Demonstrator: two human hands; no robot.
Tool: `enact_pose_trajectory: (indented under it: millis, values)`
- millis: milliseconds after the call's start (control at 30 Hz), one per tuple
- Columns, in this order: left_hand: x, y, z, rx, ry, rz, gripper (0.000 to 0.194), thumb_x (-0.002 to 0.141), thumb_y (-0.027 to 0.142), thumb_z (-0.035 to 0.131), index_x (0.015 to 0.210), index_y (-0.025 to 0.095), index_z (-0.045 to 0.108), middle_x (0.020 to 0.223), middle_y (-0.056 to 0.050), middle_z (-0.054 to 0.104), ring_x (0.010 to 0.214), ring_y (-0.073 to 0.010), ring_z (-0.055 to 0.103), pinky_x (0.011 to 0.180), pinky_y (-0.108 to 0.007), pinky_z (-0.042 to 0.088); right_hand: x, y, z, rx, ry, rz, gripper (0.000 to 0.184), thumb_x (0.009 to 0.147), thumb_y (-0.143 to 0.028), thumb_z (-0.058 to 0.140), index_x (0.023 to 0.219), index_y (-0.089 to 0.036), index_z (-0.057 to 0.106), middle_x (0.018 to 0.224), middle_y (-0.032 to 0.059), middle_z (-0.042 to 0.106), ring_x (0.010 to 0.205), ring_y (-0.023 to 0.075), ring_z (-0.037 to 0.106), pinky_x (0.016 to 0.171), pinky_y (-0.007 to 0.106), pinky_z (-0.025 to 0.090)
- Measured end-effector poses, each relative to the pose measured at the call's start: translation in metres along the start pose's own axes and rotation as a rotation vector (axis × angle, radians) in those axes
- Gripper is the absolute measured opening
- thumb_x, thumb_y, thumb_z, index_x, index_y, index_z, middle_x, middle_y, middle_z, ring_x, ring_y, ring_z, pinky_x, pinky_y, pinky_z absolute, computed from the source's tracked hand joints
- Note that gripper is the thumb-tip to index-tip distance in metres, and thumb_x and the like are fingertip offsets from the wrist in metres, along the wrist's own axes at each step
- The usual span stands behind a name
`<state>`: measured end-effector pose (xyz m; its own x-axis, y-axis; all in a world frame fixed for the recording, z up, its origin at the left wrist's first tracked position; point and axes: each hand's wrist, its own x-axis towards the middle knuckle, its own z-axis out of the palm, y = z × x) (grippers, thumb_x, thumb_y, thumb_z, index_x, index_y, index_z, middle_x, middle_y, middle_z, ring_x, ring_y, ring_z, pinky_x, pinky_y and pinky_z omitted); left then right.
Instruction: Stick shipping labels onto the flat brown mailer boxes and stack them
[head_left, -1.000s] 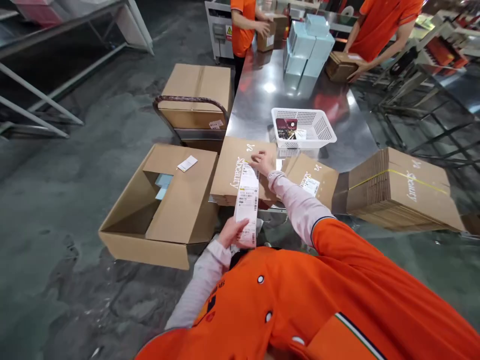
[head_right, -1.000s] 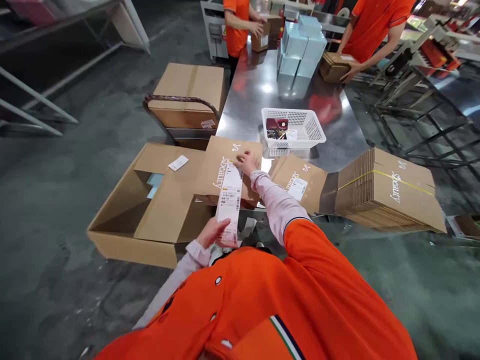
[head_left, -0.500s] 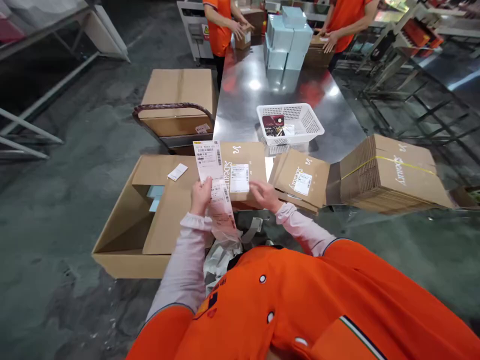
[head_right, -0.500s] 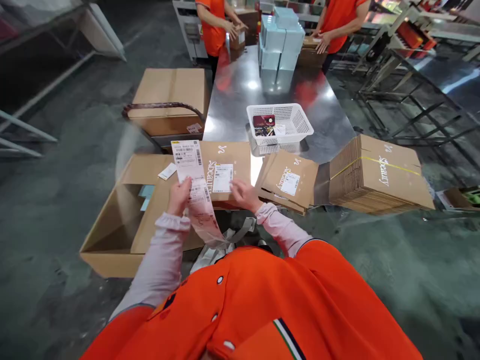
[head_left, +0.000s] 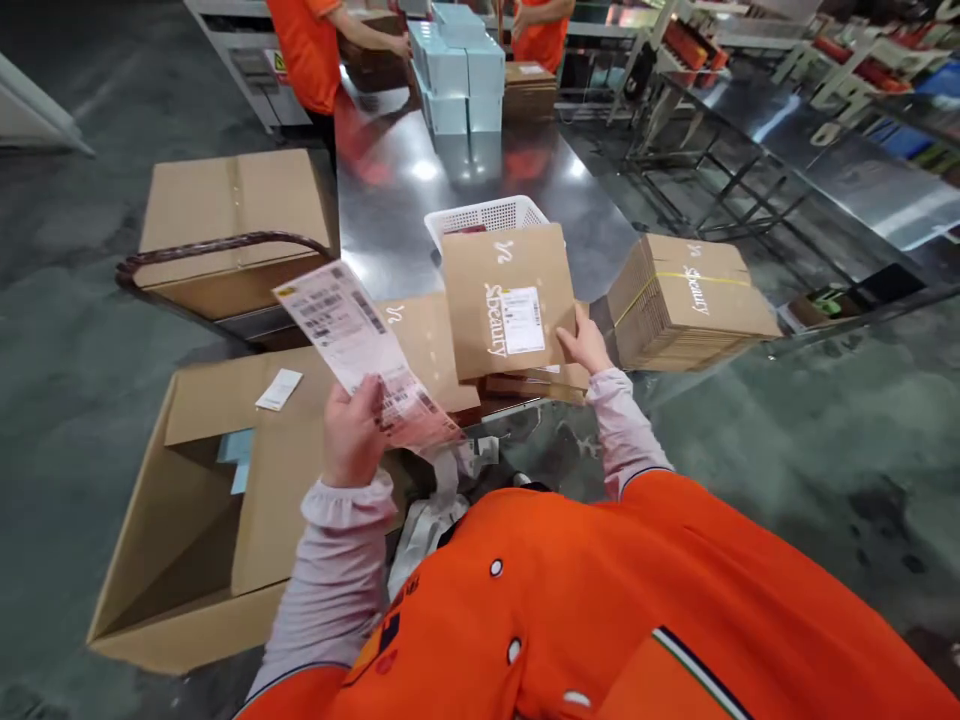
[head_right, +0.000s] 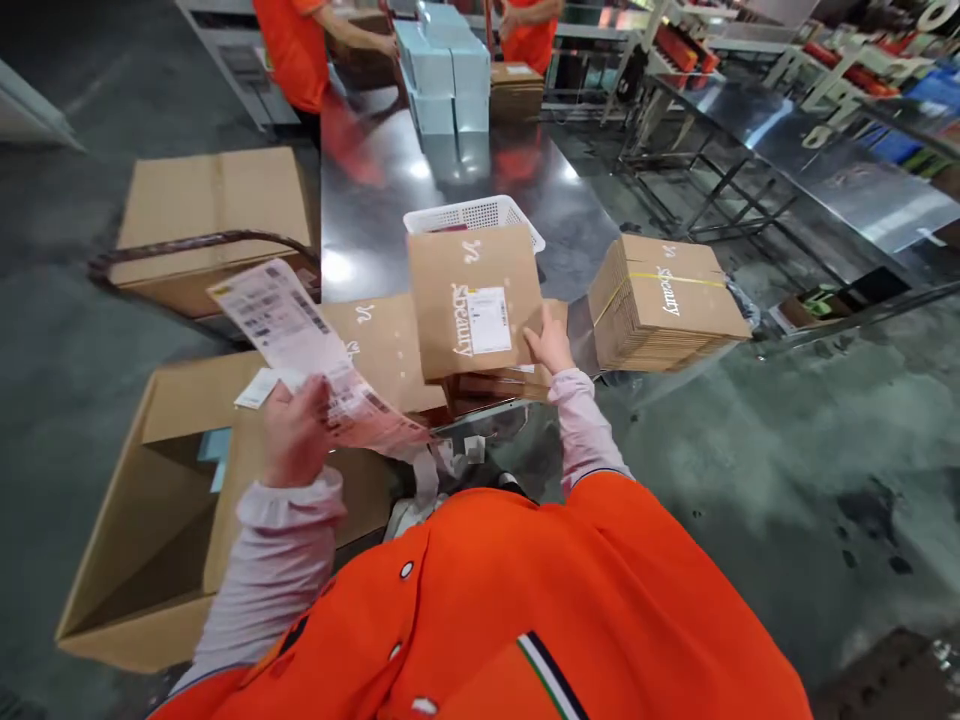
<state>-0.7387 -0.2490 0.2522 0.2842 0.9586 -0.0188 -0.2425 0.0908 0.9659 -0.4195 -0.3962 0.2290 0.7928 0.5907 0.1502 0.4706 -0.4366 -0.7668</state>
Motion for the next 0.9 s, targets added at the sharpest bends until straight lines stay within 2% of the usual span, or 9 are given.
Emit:
enact_pose_trajectory:
  millis: [67,167,233,333,467,567,667,800,900]
  values:
    - [-0.022,-0.012,0.010,-0.011,-0.028,-0.003,0.043,0.068,0.043,0.078,0.099,0.016,0.065,0.103,-0.009,0.072,0.088,-0.0199,0.068,0.079,-0.030,0.056,-0.015,-0.015,0.004,-0.032,-0.143,0.022,0.083,0.070,-0.054,0.076,0.134,-0.007,0.051,0.132,0.0253,0.055,0.122,0.0352,0.052,0.099,0.049,0.046]
    - [-0.045,-0.029,0.017,0.095,-0.195,-0.073,0.047,0.065,0.048,0.080,0.097,0.015,0.068,0.093,-0.008,0.074,0.079,-0.0201,0.068,0.074,-0.031,0.055,-0.063,-0.053,0.052,0.370,-0.506,-0.167,0.070,0.067,-0.056,0.077,0.121,-0.014,0.061,0.118,0.0144,0.065,0.101,0.0256,0.063,0.087,0.039,0.053]
    - [-0.050,-0.034,0.015,0.149,-0.272,-0.070,0.047,0.066,0.048,0.079,0.099,0.015,0.070,0.095,-0.009,0.074,0.086,-0.0218,0.068,0.080,-0.032,0.054,-0.100,-0.074,0.085,0.620,-0.549,-0.204,0.057,0.076,-0.060,0.066,0.111,-0.015,0.065,0.105,0.0088,0.070,0.091,0.0204,0.064,0.082,0.034,0.053]
    - [-0.048,-0.034,0.006,0.101,-0.151,-0.017,0.045,0.066,0.047,0.079,0.096,0.014,0.072,0.098,-0.010,0.073,0.091,-0.0225,0.067,0.084,-0.032,0.052,-0.130,-0.089,0.103,0.658,-0.676,-0.179,0.049,0.075,-0.060,0.067,0.093,-0.014,0.070,0.089,0.0062,0.072,0.080,0.0187,0.065,0.077,0.033,0.053]
    - [-0.048,-0.036,-0.002,0.093,-0.077,-0.060,0.042,0.063,0.047,0.081,0.083,0.012,0.075,0.083,-0.008,0.073,0.077,-0.0199,0.065,0.074,-0.030,0.052,-0.110,-0.101,0.095,0.601,-0.763,-0.241,0.051,0.068,-0.053,0.076,0.102,-0.015,0.072,0.094,0.0061,0.073,0.084,0.0197,0.067,0.078,0.032,0.054]
    - [-0.053,-0.045,-0.001,0.104,0.007,-0.068,0.040,0.063,0.050,0.080,0.076,0.011,0.074,0.069,-0.003,0.068,0.065,-0.0154,0.059,0.064,-0.025,0.048,-0.087,-0.114,0.097,0.464,-0.761,-0.334,0.037,0.073,-0.049,0.073,0.088,-0.015,0.075,0.083,0.0054,0.073,0.077,0.0182,0.066,0.072,0.029,0.052]
    - [-0.053,-0.055,-0.003,0.105,0.092,-0.022,0.038,0.067,0.049,0.077,0.073,0.012,0.072,0.065,-0.001,0.065,0.062,-0.0128,0.054,0.060,-0.023,0.044,-0.076,-0.120,0.105,0.426,-0.847,-0.276,0.038,0.070,-0.048,0.076,0.086,-0.013,0.074,0.077,0.0050,0.072,0.069,0.0151,0.064,0.064,0.025,0.050]
    - [-0.044,-0.063,-0.016,0.148,0.005,0.014,0.032,0.066,0.044,0.078,0.071,0.013,0.072,0.066,-0.001,0.064,0.062,-0.0128,0.053,0.061,-0.023,0.043,-0.070,-0.121,0.116,0.321,-1.089,-0.225,0.044,0.070,-0.052,0.075,0.083,-0.010,0.074,0.069,0.0041,0.070,0.059,0.0115,0.058,0.055,0.022,0.044]
    - [-0.039,-0.066,-0.024,0.188,-0.004,0.035,0.033,0.071,0.045,0.072,0.069,0.013,0.070,0.065,-0.001,0.063,0.062,-0.0127,0.051,0.060,-0.022,0.041,-0.073,-0.122,0.125,0.265,-0.950,-0.322,0.042,0.072,-0.051,0.075,0.084,-0.011,0.075,0.071,0.0043,0.071,0.061,0.0120,0.058,0.059,0.024,0.044]
